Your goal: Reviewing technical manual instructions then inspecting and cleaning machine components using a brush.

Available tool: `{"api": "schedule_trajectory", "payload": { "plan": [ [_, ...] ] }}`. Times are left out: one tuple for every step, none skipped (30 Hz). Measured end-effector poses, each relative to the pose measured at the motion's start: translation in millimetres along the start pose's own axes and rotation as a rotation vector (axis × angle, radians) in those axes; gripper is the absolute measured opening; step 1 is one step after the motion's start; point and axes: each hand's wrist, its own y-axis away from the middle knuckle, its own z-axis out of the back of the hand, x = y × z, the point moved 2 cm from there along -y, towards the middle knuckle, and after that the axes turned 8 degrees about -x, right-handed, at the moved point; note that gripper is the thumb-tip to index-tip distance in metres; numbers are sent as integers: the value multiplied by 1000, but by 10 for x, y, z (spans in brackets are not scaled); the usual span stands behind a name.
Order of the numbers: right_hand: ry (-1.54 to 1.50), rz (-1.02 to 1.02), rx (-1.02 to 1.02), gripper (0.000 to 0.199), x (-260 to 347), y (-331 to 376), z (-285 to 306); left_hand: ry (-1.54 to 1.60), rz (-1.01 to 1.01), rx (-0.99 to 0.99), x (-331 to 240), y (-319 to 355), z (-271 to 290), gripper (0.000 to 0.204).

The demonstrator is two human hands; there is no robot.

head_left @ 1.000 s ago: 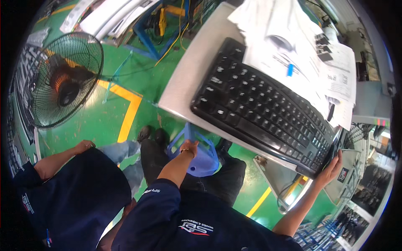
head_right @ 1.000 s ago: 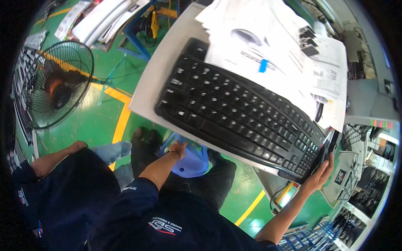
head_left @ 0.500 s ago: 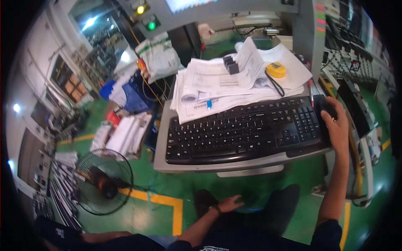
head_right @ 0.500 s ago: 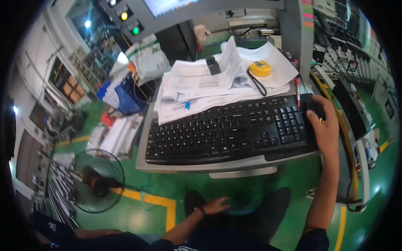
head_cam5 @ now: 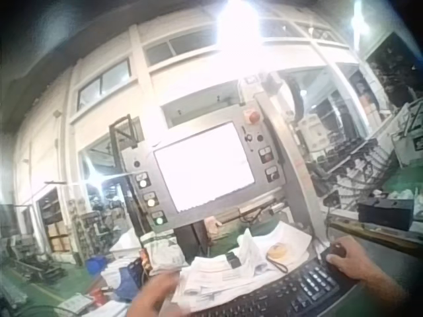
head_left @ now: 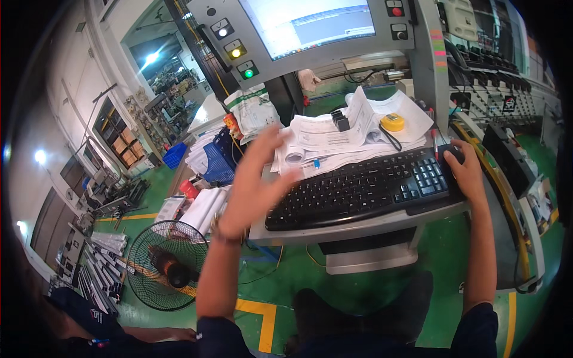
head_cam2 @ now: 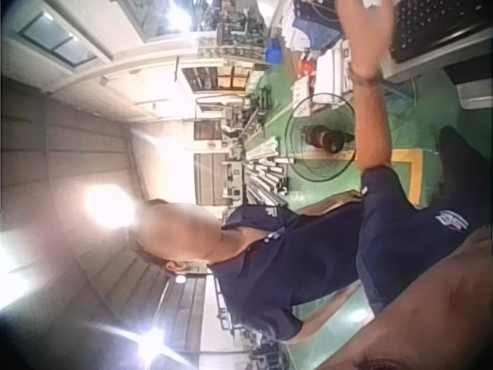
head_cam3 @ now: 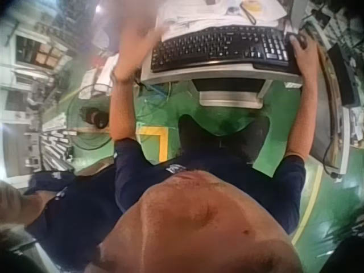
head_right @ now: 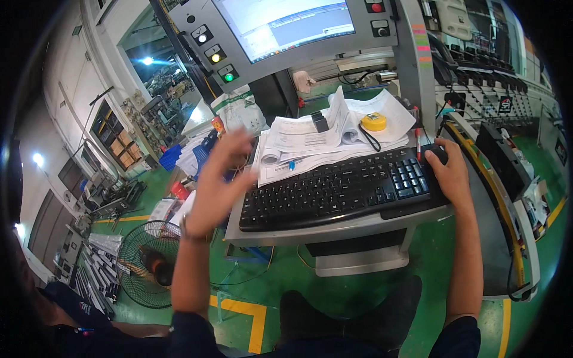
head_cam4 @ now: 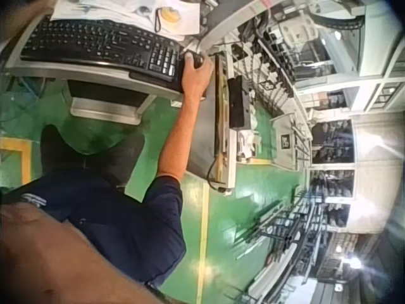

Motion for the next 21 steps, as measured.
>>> {"api": "schedule_trajectory", "payload": {
  "plan": [
    [-20, 1, -11, 43, 68, 10, -22, -168, -40, -53, 95, -217, 84, 63],
    [-22, 1, -28, 43, 104, 10, 9, -319, -87, -105, 249, -446, 116, 64],
    [-22, 22, -47, 41, 78, 13, 23, -450, -156, -119, 448, -676, 97, 65],
    [-38, 10, -54, 41, 76, 29, 0, -536, -137, -112, 657, -867, 92, 66],
    [-51, 0, -66, 40, 96, 42, -27, -593, -144, -116, 950, -1023, 103, 66],
    [-42, 32, -82, 39, 68, 36, -38, -652, -138, -125, 1199, -1201, 77, 67],
    [-37, -3, -76, 39, 40, 28, -2, -659, -125, -116, 1463, -1368, 19, 68],
    [-80, -102, -65, 39, -23, 37, -26, -709, -79, -137, 1767, -1513, -2, 71],
    [-170, -227, -18, 38, 125, 61, -23, -725, 24, -133, 1968, -1583, -32, 75],
    [-46, -126, -70, 41, 8, 50, -21, -753, -51, -176, 2227, -1697, -7, 78],
    [19, 0, -118, 42, -103, 44, 44, -726, 6, -145, 2319, -1822, -222, 78],
    [15, 32, -145, 43, -96, 35, 18, -753, -57, -159, 2490, -1888, -171, 77],
    [46, 39, -128, 42, -7, 7, -8, -819, -13, -140, 2717, -1924, -38, 87],
    [76, 96, -202, 42, -17, -11, -55, -773, -3, -202, 2932, -1973, 61, 92],
    [119, 33, -159, 42, -240, -3, 42, -693, 218, 24, 2777, -2096, -553, 93],
    [48, 40, -143, 42, -60, -37, -86, -659, -158, -217, 3130, -2065, 79, 89],
    [49, 19, -175, 42, -42, -34, -168, -711, -85, -165, 3334, -2100, 136, 89],
    [38, 22, -131, 42, -115, 23, -115, -895, -46, -135, 3397, -2126, -300, 85],
    [21, -3, -145, 41, -39, 23, -201, -824, -215, -315, 3555, -2126, 42, 82],
    [53, -42, -153, 40, -169, 70, -114, -788, -162, -272, 3567, -2186, -396, 79],
    [-10, -36, -148, 40, -39, 68, -135, -601, -234, -343, 3647, -2218, -152, 73]
  ]
}}
